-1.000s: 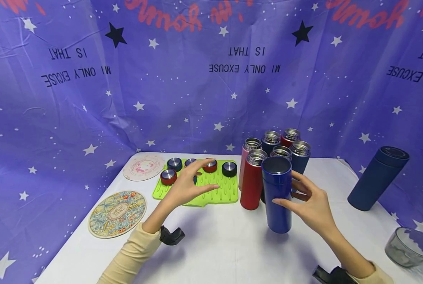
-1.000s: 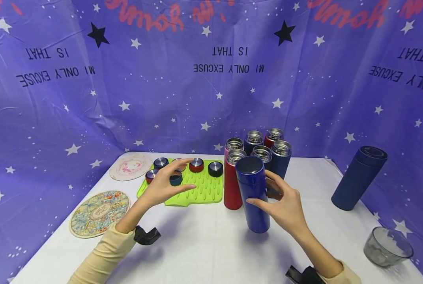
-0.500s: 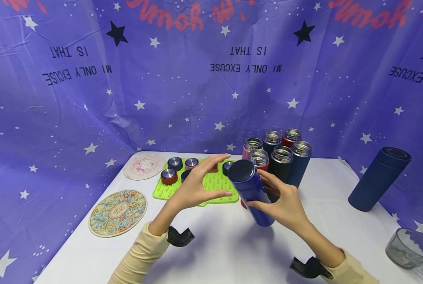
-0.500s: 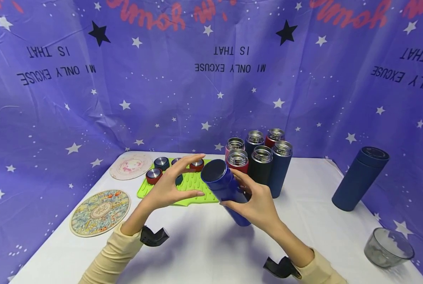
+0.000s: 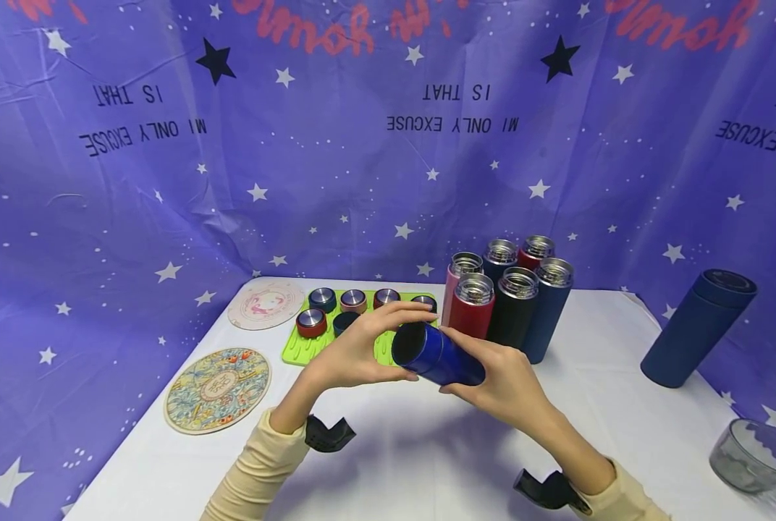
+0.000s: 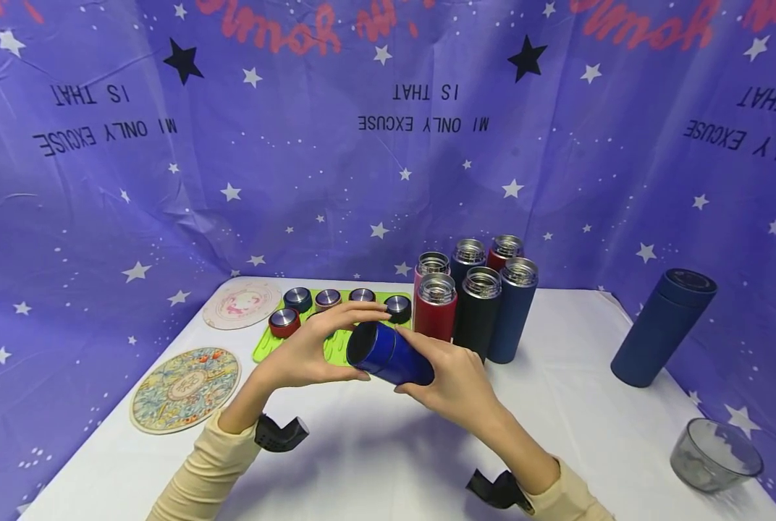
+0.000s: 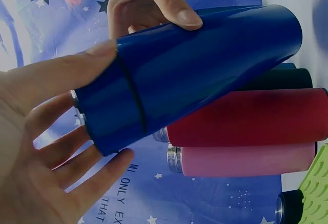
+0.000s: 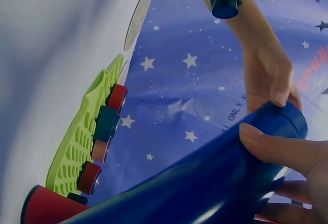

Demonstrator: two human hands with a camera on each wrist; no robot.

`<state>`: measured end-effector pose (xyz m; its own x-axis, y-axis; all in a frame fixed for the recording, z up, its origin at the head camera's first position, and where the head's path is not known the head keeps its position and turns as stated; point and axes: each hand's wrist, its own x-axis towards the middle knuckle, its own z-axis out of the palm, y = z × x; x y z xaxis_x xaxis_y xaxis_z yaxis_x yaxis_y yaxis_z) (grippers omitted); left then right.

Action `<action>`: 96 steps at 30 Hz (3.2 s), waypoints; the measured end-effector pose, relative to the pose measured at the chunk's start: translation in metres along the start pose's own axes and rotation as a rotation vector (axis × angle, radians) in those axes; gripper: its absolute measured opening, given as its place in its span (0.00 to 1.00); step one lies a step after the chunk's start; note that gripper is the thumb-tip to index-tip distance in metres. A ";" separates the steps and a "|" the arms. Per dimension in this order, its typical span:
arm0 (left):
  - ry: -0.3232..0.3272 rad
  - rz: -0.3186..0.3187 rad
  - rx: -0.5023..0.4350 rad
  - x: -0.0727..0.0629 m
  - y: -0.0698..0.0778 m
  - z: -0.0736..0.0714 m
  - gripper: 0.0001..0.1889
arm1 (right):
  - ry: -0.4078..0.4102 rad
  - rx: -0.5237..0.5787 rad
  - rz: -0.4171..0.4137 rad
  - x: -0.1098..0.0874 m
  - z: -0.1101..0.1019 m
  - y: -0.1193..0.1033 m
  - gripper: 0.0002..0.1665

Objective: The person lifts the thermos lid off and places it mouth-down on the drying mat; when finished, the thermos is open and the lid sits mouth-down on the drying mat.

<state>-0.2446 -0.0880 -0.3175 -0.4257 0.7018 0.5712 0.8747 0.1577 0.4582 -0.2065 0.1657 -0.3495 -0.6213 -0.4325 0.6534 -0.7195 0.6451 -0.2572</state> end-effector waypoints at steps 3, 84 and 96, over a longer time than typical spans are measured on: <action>-0.029 0.039 0.009 -0.001 -0.005 0.002 0.37 | -0.044 0.000 0.011 0.000 0.000 -0.001 0.51; 0.108 0.102 -0.086 0.002 0.032 -0.008 0.30 | -0.103 0.208 -0.087 0.000 -0.028 0.019 0.44; 0.228 -0.208 -0.141 -0.003 0.002 0.009 0.28 | 0.065 -0.063 -0.208 0.000 -0.016 0.015 0.46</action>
<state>-0.2393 -0.0832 -0.3244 -0.6463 0.4892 0.5857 0.7299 0.1724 0.6615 -0.2129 0.1853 -0.3420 -0.4385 -0.5201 0.7329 -0.8080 0.5852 -0.0682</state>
